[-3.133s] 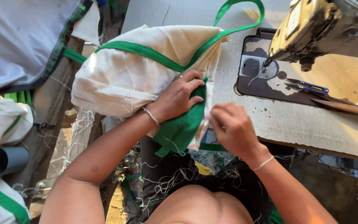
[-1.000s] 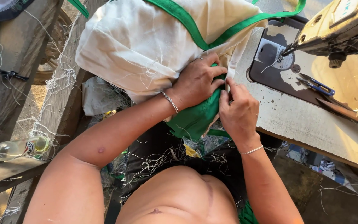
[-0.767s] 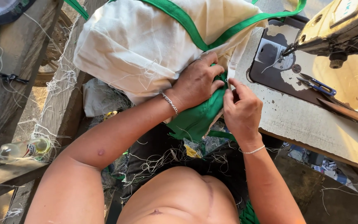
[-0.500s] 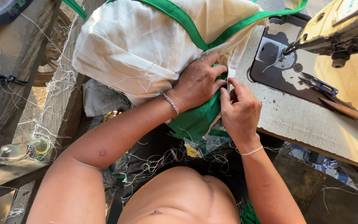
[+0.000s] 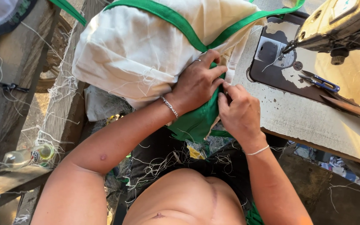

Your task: Attaching green fabric straps to a white canvas bag using an industrial sewing machine and trimming threads.

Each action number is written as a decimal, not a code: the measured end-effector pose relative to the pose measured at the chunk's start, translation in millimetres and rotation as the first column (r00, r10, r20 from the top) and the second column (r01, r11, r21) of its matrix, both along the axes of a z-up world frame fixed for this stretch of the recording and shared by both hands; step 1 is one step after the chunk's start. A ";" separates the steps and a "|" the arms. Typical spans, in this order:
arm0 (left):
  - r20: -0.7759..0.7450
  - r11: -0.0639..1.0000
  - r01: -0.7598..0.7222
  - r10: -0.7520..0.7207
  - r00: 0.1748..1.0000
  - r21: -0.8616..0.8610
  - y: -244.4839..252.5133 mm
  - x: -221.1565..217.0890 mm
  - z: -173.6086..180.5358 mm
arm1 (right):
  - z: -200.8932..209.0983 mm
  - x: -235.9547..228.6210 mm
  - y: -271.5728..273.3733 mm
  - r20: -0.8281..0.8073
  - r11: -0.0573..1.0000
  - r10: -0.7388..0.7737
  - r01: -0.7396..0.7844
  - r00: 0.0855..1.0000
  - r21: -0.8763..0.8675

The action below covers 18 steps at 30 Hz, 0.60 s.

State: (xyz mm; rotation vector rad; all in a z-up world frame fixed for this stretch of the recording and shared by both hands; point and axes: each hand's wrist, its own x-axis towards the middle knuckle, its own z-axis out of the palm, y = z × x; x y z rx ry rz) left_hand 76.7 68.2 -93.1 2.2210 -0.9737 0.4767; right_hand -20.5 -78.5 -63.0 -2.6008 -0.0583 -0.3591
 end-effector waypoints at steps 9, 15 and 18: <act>0.209 0.983 -0.032 -0.006 0.978 0.182 -6.8 -1.4 1.0 | -4.2 21.7 -30.1 0.346 0.971 0.216 -0.162 0.913 -0.178; 0.022 0.980 0.033 -0.038 0.999 0.197 -49.5 -4.0 2.8 | 3.3 13.3 -71.7 0.319 0.928 0.213 -0.089 0.924 -0.363; 0.003 0.993 -0.003 0.003 1.000 0.116 -105.1 0.2 -3.9 | 3.1 18.3 -119.4 0.287 0.922 0.191 -0.071 0.939 -0.381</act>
